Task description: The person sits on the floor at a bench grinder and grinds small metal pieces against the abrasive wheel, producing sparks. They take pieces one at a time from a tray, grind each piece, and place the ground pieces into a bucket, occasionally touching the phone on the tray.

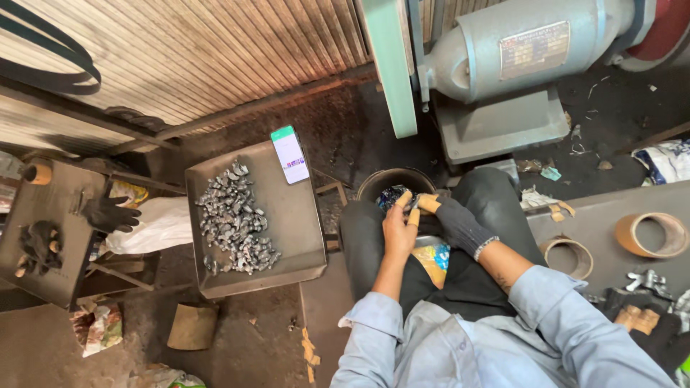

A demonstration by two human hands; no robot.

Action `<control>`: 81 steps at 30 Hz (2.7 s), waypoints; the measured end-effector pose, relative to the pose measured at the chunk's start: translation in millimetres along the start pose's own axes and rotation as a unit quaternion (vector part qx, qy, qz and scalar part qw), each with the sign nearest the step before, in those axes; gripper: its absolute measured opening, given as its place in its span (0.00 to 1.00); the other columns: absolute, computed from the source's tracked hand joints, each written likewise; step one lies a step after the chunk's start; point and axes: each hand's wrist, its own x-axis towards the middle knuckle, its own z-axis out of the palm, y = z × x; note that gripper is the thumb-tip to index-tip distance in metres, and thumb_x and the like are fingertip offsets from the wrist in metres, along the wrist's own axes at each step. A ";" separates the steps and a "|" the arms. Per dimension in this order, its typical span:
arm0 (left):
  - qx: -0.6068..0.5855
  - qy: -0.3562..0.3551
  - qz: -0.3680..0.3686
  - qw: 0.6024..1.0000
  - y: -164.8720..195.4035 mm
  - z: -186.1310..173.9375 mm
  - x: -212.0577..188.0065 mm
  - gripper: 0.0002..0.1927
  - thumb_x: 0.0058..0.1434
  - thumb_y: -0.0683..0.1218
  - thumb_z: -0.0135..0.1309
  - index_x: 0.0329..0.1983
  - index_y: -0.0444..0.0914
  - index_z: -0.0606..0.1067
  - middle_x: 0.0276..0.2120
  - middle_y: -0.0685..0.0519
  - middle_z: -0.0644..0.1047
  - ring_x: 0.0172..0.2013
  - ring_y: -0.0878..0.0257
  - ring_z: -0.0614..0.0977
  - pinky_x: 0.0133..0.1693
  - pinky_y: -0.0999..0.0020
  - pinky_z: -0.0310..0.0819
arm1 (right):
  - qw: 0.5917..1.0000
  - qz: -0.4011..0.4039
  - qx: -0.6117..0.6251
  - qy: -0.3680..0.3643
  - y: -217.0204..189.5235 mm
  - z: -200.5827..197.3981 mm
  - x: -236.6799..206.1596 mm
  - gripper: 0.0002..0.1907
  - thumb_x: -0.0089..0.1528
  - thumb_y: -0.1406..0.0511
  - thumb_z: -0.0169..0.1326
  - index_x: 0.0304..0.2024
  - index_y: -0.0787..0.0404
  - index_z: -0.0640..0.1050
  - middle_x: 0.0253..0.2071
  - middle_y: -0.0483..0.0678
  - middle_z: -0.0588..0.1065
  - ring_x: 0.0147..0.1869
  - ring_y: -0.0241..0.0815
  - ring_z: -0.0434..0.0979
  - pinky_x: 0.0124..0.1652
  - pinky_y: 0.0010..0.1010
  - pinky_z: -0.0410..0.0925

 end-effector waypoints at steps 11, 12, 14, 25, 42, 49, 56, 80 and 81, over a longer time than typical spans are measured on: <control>-0.210 -0.078 -0.183 0.957 -22.1 15.9 1.5 0.26 0.68 0.41 0.53 0.70 0.41 0.66 0.54 0.51 0.77 0.48 0.63 0.78 0.48 0.70 0.75 | 0.995 -0.083 -0.020 -0.042 2.8 -29.2 20.4 0.12 0.65 0.66 0.57 0.50 0.62 0.76 0.43 0.47 0.78 0.46 0.40 0.79 0.42 0.33 0.74; -0.265 -0.119 -0.224 0.930 -23.9 16.5 2.1 0.24 0.68 0.42 0.53 0.67 0.40 0.68 0.53 0.52 0.77 0.49 0.64 0.78 0.47 0.69 0.75 | 0.994 -0.071 0.003 -0.084 2.2 -32.8 21.0 0.11 0.65 0.65 0.57 0.49 0.62 0.75 0.41 0.47 0.77 0.43 0.41 0.79 0.39 0.35 0.74; -0.367 -0.197 -0.303 0.857 -26.0 15.9 3.0 0.19 0.68 0.43 0.52 0.62 0.39 0.71 0.51 0.54 0.76 0.49 0.65 0.79 0.47 0.68 0.77 | 0.994 -0.072 0.014 -0.084 1.7 -39.1 22.9 0.12 0.64 0.67 0.58 0.50 0.61 0.75 0.41 0.46 0.77 0.42 0.38 0.78 0.38 0.31 0.73; -0.427 -0.291 -0.250 0.819 -7.4 1.6 32.9 0.13 0.73 0.51 0.52 0.48 0.36 0.75 0.22 0.54 0.72 0.17 0.63 0.73 0.20 0.68 0.65 | 0.980 -0.098 -0.043 -0.166 -33.6 -17.5 24.0 0.24 0.59 0.59 0.67 0.52 0.63 0.76 0.42 0.43 0.77 0.40 0.30 0.75 0.38 0.23 0.71; -0.550 -0.093 -0.296 0.775 -49.5 35.1 125.3 0.10 0.72 0.49 0.52 0.46 0.38 0.77 0.22 0.62 0.69 0.21 0.71 0.70 0.23 0.76 0.66 | 0.969 -0.124 -0.212 0.013 -64.6 15.3 122.5 0.16 0.61 0.62 0.64 0.48 0.64 0.78 0.34 0.44 0.76 0.30 0.29 0.72 0.29 0.22 0.66; 0.047 -0.272 -0.099 0.956 36.3 -46.7 96.2 0.11 0.68 0.45 0.59 0.46 0.31 0.81 0.31 0.47 0.81 0.28 0.62 0.80 0.30 0.67 0.76 | 0.595 -0.434 -0.675 -0.036 -95.4 46.7 -5.2 0.28 0.53 0.63 0.67 0.54 0.64 0.74 0.51 0.56 0.76 0.55 0.49 0.75 0.52 0.41 0.69; 0.043 -0.007 0.100 0.994 47.7 4.0 49.9 0.20 0.67 0.46 0.58 0.60 0.34 0.74 0.44 0.46 0.81 0.38 0.66 0.83 0.40 0.69 0.79 | 0.877 -0.245 -0.391 0.132 -49.3 11.7 27.0 0.16 0.65 0.60 0.59 0.52 0.61 0.80 0.47 0.49 0.82 0.52 0.44 0.80 0.53 0.39 0.73; 0.013 -0.189 -0.121 0.974 -27.3 12.6 91.7 0.10 0.58 0.39 0.63 0.43 0.32 0.80 0.28 0.54 0.81 0.26 0.68 0.80 0.28 0.71 0.74 | 0.898 -0.198 -0.389 0.059 -59.1 6.7 44.5 0.22 0.60 0.59 0.60 0.50 0.67 0.79 0.43 0.50 0.81 0.47 0.39 0.80 0.48 0.32 0.73; -0.030 -0.207 -0.132 0.969 -27.7 16.8 99.2 0.10 0.60 0.39 0.63 0.44 0.31 0.80 0.29 0.53 0.81 0.26 0.68 0.79 0.28 0.71 0.72 | 0.909 -0.184 -0.370 0.053 -63.5 7.9 43.4 0.20 0.61 0.59 0.59 0.49 0.68 0.80 0.39 0.50 0.80 0.42 0.39 0.78 0.42 0.31 0.69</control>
